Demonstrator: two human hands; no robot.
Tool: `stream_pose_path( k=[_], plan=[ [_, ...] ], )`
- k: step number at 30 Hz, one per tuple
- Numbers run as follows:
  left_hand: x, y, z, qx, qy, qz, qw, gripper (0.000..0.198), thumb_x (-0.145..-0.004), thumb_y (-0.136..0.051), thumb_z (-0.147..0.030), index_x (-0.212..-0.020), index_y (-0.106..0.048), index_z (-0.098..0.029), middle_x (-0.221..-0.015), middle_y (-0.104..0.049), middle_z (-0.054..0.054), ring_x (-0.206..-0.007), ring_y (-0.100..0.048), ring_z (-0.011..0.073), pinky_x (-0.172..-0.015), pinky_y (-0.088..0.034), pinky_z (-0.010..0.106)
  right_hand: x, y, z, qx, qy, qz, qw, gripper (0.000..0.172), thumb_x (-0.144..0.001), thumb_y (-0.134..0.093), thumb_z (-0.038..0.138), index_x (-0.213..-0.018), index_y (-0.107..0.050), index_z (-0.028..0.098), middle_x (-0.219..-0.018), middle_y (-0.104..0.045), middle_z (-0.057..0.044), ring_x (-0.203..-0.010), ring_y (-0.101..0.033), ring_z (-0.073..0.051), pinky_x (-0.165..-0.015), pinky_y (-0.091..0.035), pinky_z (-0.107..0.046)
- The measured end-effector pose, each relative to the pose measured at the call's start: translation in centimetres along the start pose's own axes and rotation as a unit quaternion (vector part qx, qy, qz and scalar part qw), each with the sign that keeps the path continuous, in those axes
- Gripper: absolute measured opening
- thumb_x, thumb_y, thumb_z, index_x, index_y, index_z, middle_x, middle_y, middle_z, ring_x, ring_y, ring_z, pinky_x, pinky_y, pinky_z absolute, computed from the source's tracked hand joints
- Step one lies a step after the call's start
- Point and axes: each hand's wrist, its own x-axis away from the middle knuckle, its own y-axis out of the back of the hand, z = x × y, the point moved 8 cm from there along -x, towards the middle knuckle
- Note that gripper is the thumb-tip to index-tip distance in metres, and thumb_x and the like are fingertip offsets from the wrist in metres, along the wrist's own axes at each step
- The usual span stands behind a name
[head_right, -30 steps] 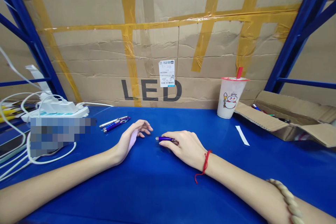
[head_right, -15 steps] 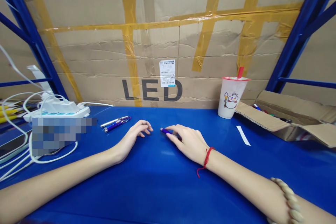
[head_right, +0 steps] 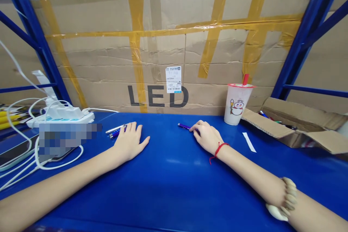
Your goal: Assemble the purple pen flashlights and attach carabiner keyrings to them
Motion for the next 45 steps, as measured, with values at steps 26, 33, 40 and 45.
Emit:
stream_pose_path(
  k=[26,33,40,45],
  plan=[
    [-0.6,0.9,-0.1,-0.165,-0.031,0.067,0.984,0.028,-0.081,-0.038,-0.01,-0.102,-0.056,-0.005,-0.098,-0.058,0.023,-0.089,-0.058,0.0334,-0.087,-0.029,0.045,1.0,0.7,3.5,-0.041,0.092,-0.009,0.995,0.022,-0.081,-0.047,0.021,-0.094,-0.064,0.02,-0.102,-0.06,-0.007,-0.099,-0.053,-0.023,-0.085,-0.043,-0.038],
    [2.0,-0.2,-5.6,0.091,-0.229,0.13,0.96,0.035,-0.084,-0.042,-0.019,-0.119,-0.046,-0.021,-0.112,-0.056,0.007,-0.099,-0.052,0.0221,-0.088,-0.038,0.038,1.5,-0.1,5.2,-0.157,0.159,0.031,0.974,0.026,-0.083,-0.045,0.02,-0.102,-0.062,0.019,-0.103,-0.06,-0.009,-0.099,-0.055,-0.021,-0.09,-0.043,-0.038],
    [3.2,-0.4,-7.2,0.2,-0.271,0.14,0.931,0.029,-0.087,-0.04,-0.014,-0.114,-0.047,-0.023,-0.105,-0.058,0.004,-0.094,-0.053,0.018,-0.085,-0.04,0.033,2.5,0.8,7.5,-0.215,0.212,0.051,0.952,0.028,-0.09,-0.04,0.029,-0.107,-0.059,0.019,-0.107,-0.058,-0.008,-0.1,-0.052,-0.019,-0.09,-0.041,-0.036],
    [2.7,-0.5,-6.9,0.211,-0.224,0.141,0.941,0.022,-0.084,-0.048,-0.017,-0.105,-0.049,-0.022,-0.094,-0.061,0.0,-0.085,-0.056,0.0166,-0.081,-0.039,0.032,3.3,0.5,8.8,-0.195,0.255,0.094,0.942,0.029,-0.087,-0.048,0.039,-0.105,-0.062,0.023,-0.106,-0.059,-0.006,-0.097,-0.053,-0.02,-0.086,-0.04,-0.035]
  ],
)
